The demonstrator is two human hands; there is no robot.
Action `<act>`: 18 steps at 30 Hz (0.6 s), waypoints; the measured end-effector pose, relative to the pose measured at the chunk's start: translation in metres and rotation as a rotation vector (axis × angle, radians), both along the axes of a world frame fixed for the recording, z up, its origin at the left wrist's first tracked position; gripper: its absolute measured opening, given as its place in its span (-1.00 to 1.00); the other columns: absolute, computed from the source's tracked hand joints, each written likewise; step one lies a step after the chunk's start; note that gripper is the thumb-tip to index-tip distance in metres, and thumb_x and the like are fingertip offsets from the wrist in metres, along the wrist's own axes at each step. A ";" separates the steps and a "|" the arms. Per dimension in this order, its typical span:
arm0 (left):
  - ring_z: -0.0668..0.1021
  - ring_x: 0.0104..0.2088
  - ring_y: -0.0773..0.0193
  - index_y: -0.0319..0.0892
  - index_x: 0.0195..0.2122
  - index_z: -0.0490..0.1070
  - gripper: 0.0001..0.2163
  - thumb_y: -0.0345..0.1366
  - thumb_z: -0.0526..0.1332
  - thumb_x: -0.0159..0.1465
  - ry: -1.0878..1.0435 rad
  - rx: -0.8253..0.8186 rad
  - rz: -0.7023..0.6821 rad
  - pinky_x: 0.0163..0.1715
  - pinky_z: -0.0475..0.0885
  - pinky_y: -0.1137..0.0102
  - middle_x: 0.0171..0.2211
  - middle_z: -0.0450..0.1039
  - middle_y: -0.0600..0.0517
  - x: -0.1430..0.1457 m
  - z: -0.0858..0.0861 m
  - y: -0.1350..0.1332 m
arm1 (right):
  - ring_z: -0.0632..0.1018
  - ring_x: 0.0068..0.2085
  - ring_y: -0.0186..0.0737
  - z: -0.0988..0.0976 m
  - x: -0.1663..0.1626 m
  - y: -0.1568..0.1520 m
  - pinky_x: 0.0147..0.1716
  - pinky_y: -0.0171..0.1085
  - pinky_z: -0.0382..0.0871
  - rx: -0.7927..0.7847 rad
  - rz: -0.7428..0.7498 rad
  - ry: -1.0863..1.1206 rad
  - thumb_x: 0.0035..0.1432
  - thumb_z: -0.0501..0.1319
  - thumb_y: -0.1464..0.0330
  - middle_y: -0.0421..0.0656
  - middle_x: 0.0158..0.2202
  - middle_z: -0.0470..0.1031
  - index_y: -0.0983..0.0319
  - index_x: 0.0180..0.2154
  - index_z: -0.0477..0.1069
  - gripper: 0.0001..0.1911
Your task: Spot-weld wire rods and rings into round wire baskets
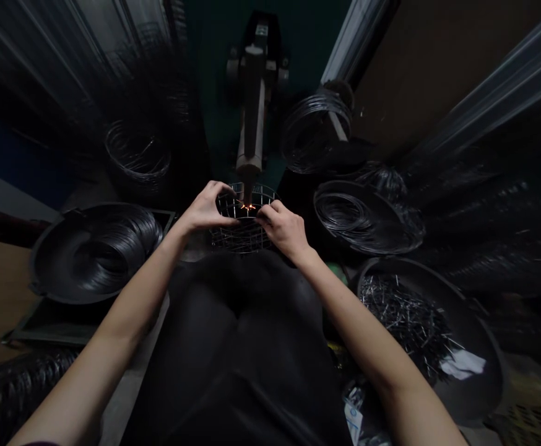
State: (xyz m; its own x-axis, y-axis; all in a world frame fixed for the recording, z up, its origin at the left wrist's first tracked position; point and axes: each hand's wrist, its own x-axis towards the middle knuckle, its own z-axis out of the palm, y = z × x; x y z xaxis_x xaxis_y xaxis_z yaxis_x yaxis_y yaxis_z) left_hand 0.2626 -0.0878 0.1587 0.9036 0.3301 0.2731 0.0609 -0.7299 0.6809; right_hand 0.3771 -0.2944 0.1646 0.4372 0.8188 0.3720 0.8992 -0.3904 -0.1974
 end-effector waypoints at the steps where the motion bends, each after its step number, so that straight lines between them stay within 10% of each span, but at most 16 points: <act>1: 0.47 0.00 0.03 -0.19 -0.07 0.41 -0.43 -0.19 0.51 -0.12 -0.002 0.001 -0.004 0.10 0.41 0.09 -0.05 0.35 -0.08 0.001 -0.001 0.002 | 0.48 -0.33 -0.28 0.000 0.001 0.001 -0.47 -0.35 0.17 0.007 0.002 0.010 0.31 0.17 0.22 -0.12 -0.22 0.50 0.17 -0.21 0.53 -0.79; 12: 0.48 0.09 -0.06 -0.14 0.22 0.16 -0.03 -0.05 0.55 -0.21 -0.124 -0.116 -0.090 0.11 0.40 0.08 0.15 0.31 -0.19 0.031 -0.006 0.033 | 0.47 -0.29 -0.20 0.000 0.017 0.027 -0.35 -0.27 0.30 0.137 -0.095 0.082 0.32 0.12 0.20 -0.09 -0.23 0.45 0.18 -0.23 0.50 -0.75; 18: 0.19 0.36 -0.23 -0.09 0.39 -0.22 0.24 0.22 0.47 -0.19 -0.127 -0.276 -0.030 0.18 0.29 -0.10 0.34 0.00 -0.41 -0.011 -0.071 0.043 | 0.49 -0.18 -0.11 0.005 -0.021 -0.055 -0.11 -0.12 0.37 0.222 -0.135 0.263 0.41 -0.15 0.19 -0.04 -0.24 0.49 0.17 -0.26 0.46 -0.55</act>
State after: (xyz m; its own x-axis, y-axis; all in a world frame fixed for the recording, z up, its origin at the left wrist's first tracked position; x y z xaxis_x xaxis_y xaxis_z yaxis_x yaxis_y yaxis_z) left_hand 0.2520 -0.0452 0.0879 0.8784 0.3814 0.2880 -0.0558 -0.5166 0.8544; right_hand 0.3559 -0.3497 0.1698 0.6405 0.6588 0.3946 0.7494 -0.4239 -0.5086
